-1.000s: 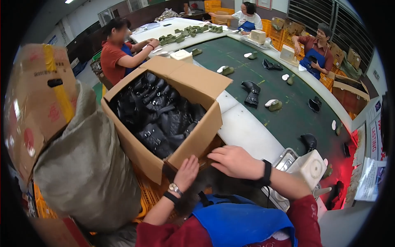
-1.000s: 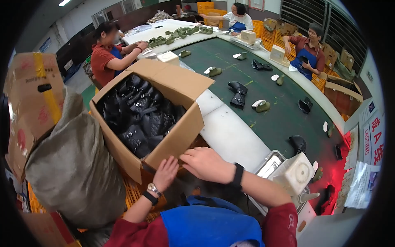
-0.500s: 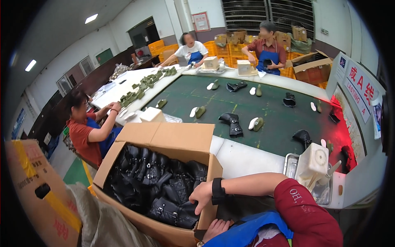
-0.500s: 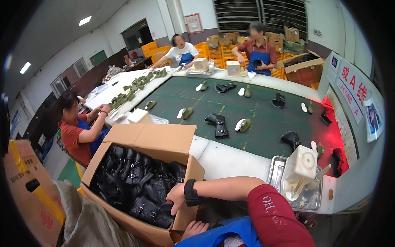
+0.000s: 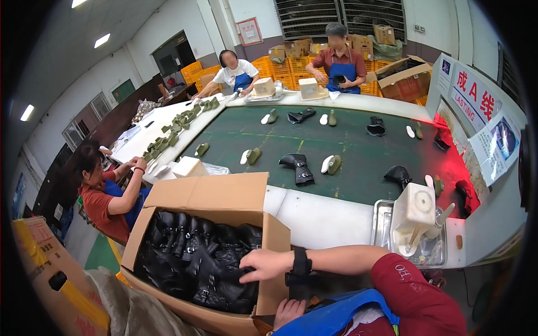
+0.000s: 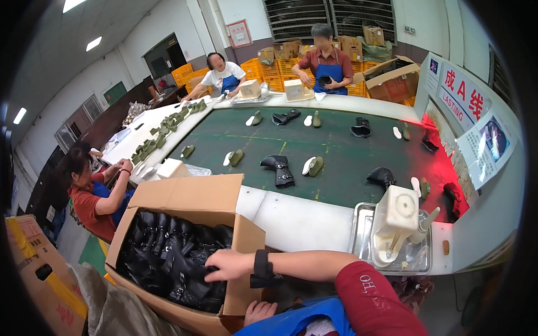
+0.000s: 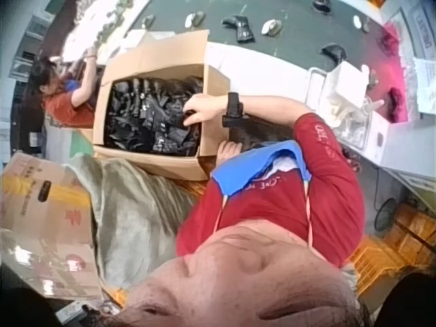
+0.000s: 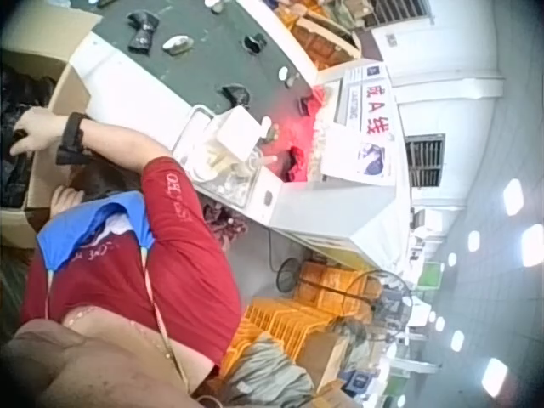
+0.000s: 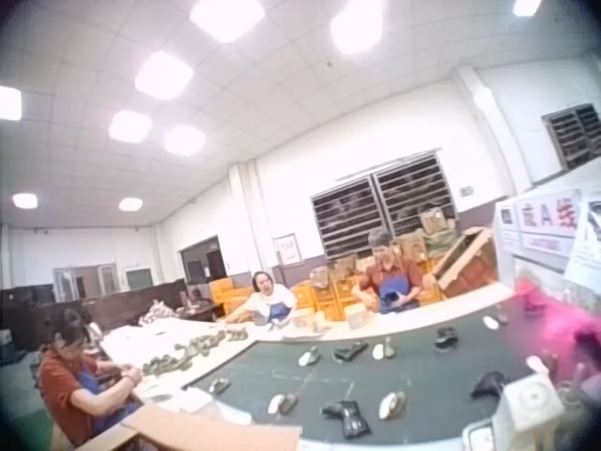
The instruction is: Applying glue to the interior and exterior of black boots using a brush and a glue container on a factory assembly line.
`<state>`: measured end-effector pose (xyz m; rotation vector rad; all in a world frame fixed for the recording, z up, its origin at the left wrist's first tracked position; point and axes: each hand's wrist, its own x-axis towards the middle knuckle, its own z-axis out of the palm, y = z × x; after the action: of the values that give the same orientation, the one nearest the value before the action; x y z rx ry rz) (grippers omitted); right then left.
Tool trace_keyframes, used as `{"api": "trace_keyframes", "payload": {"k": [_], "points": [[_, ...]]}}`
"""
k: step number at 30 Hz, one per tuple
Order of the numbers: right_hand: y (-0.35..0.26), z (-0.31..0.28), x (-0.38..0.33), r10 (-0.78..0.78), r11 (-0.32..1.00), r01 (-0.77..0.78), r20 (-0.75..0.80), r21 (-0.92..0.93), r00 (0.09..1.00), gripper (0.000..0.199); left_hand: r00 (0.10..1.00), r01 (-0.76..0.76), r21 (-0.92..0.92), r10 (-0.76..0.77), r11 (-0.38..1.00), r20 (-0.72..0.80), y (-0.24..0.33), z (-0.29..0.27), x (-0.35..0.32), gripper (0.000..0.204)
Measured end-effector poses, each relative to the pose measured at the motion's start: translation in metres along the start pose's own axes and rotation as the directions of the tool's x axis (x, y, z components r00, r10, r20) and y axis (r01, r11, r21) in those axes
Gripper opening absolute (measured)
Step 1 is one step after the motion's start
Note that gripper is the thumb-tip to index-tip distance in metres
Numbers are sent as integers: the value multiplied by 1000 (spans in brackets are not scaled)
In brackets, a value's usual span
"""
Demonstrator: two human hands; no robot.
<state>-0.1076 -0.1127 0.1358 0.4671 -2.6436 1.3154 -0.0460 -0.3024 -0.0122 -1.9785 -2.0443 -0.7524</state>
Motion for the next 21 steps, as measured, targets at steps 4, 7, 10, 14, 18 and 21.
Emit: {"api": "trace_keyframes", "payload": {"k": [4,7,10,14,18,21], "points": [[-15,-48,-58,8,994,14,-191,112,982,32,983,177,-312,-185,933,3,17,-9,12,38],[-29,-79,-132,58,997,-44,-256,62,965,30,997,68,101,-72,992,35,25,-2,16,32],[-39,-96,-211,149,989,-134,-356,67,923,25,996,90,102,-93,991,18,41,-8,27,27],[-46,-98,-312,296,953,-288,-455,89,840,19,978,209,-88,-208,974,28,74,-19,69,21],[-66,-93,-379,194,957,-283,-581,-66,790,19,926,264,-477,-358,838,-116,114,-23,141,28],[-62,-93,-414,430,892,-428,-564,145,705,22,975,155,-709,9,688,222,134,-23,191,91]]}}
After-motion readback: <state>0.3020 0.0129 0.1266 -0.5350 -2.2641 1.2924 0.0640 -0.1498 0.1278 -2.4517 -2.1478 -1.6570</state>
